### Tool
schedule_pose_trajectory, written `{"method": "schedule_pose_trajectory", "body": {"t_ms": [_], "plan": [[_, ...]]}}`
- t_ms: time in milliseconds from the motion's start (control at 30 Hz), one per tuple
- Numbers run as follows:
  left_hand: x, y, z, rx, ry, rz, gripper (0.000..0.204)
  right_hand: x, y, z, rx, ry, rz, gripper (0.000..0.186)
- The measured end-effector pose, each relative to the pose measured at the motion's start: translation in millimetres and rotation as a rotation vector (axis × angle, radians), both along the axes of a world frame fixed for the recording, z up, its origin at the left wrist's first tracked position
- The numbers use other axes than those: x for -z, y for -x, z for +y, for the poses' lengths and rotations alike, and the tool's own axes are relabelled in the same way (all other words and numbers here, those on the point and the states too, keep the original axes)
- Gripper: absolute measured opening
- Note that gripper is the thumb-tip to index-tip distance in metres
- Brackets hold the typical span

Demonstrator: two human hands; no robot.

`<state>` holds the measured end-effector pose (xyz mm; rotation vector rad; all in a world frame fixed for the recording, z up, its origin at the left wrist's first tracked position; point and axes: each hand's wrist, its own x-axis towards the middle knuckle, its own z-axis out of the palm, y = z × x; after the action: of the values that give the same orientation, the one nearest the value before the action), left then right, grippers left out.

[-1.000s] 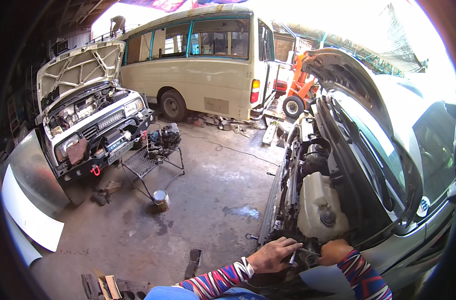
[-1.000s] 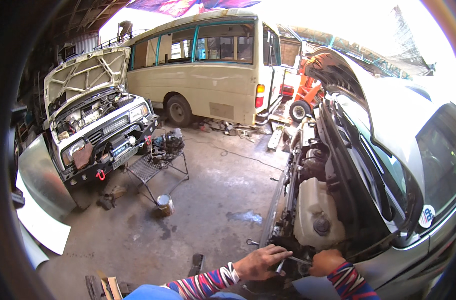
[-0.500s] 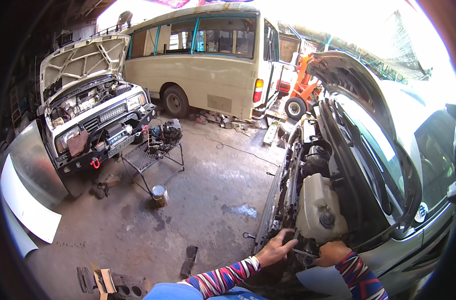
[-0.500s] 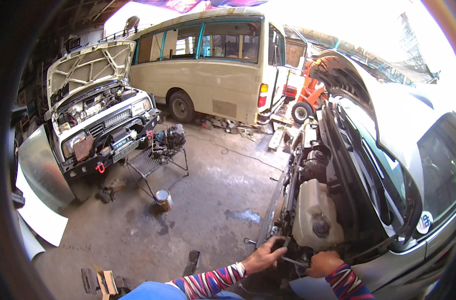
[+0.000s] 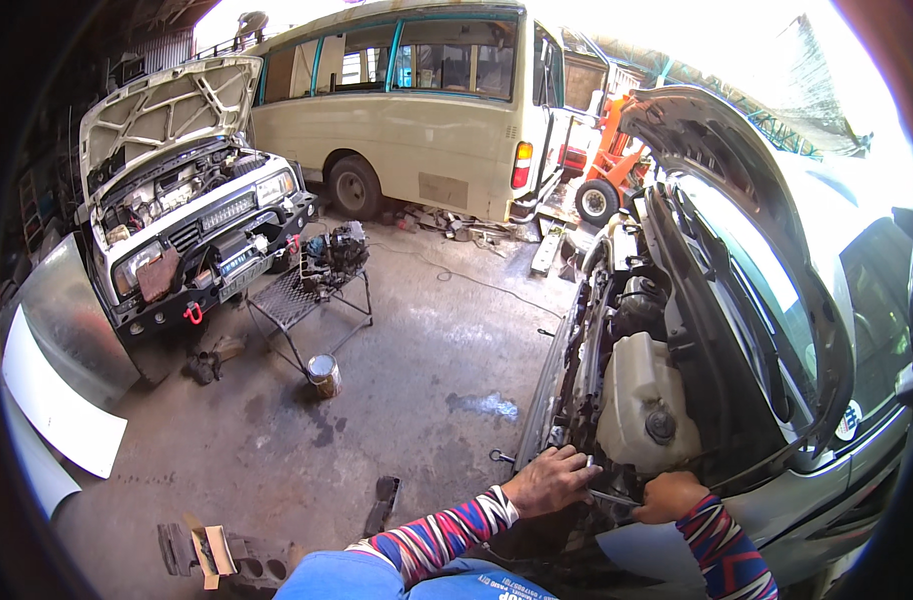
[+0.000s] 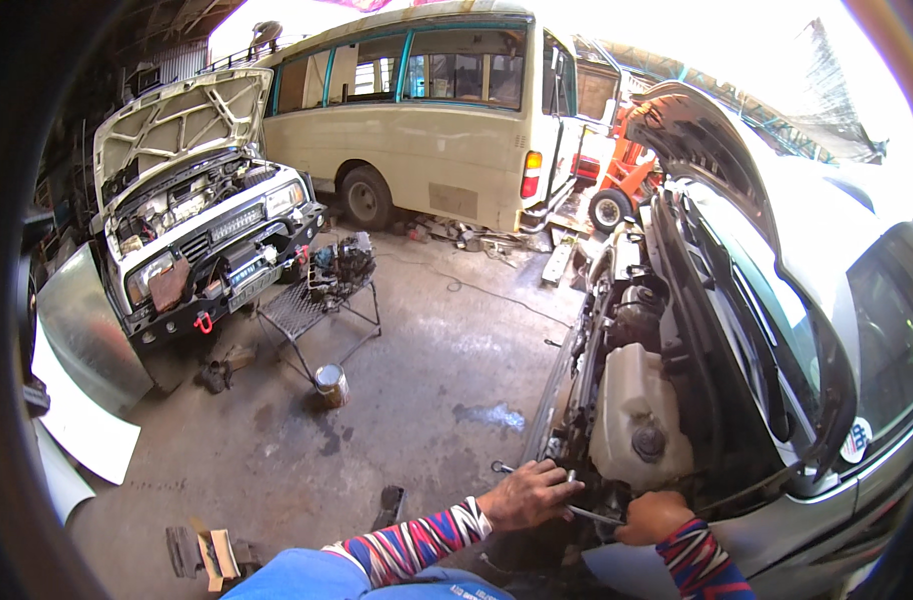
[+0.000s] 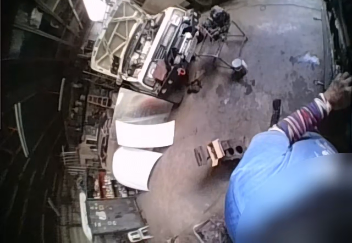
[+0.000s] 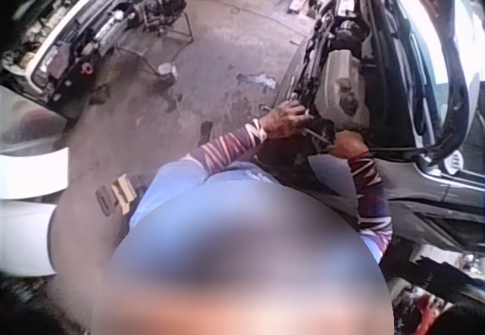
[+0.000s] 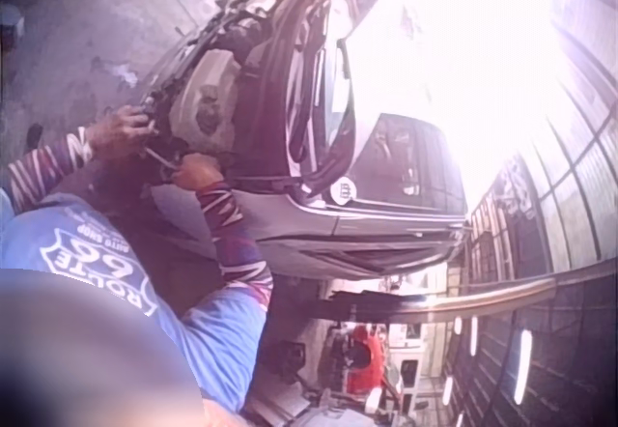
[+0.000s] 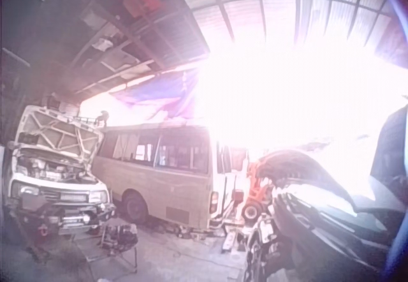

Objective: The person works on the front of a white car with the hood open, using a wrench to tighten bolts on the front bumper and fender area. The person repeatedly positions the wrench, applies torque, and repositions to access different fasteners along the bumper and wheel arch.

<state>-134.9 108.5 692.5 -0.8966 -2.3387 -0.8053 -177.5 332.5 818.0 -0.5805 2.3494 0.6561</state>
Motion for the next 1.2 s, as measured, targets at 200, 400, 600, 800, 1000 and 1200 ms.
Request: {"method": "schedule_pose_trajectory", "body": {"t_ms": [200,400,600,800,1000,1200], "plan": [[9,-5,6,0.091,-0.246,-0.468,0.047,-2,-2,-1,-0.015,0.009,0.031,0.071],[-6,-10,12,0.119,-0.443,-1.022,0.064,5,1,3,-0.003,0.003,0.023,0.058],[-11,-25,14,-0.032,-0.346,-0.522,0.043,10,5,4,-0.032,-0.040,0.041,0.054],[1,-13,36,0.072,-0.683,-0.896,0.036,8,2,5,-0.030,0.020,0.055,0.053],[-2,-23,20,0.100,-0.602,-0.672,0.030,8,2,5,-0.020,0.008,0.057,0.052],[-14,-37,2,0.149,-0.356,-0.144,0.045,11,5,5,-0.022,-0.018,0.032,0.055]]}}
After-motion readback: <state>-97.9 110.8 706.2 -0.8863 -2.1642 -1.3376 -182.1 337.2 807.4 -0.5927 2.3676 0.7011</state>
